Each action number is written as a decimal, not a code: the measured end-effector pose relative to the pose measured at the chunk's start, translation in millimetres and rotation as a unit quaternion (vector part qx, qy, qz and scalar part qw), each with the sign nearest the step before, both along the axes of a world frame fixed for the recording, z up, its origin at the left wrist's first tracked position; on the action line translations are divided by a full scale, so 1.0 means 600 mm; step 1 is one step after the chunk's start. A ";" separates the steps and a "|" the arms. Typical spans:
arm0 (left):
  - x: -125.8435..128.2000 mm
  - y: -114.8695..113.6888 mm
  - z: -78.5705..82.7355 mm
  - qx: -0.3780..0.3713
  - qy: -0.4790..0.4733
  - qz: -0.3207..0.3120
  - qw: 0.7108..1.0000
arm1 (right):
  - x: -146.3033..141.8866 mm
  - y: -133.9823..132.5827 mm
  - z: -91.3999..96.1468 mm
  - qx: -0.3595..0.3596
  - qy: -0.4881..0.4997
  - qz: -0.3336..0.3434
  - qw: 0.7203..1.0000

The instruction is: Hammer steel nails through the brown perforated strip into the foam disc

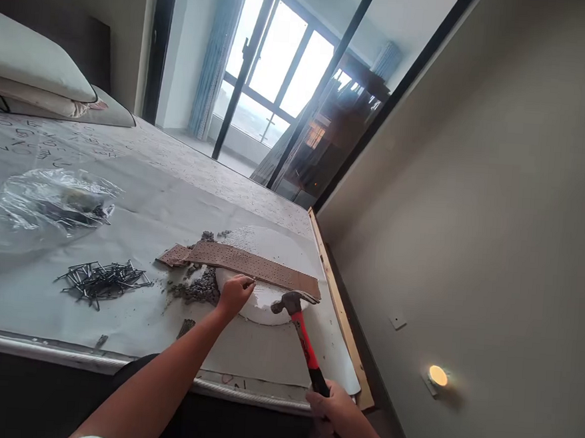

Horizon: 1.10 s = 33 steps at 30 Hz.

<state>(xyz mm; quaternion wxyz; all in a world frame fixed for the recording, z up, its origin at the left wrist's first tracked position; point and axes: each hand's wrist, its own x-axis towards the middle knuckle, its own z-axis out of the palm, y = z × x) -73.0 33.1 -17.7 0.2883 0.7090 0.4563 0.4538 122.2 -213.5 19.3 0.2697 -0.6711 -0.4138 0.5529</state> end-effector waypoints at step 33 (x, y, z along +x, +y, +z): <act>0.078 -0.009 0.068 0.058 0.096 0.025 0.993 | 0.127 0.098 0.069 0.055 0.090 -0.054 0.993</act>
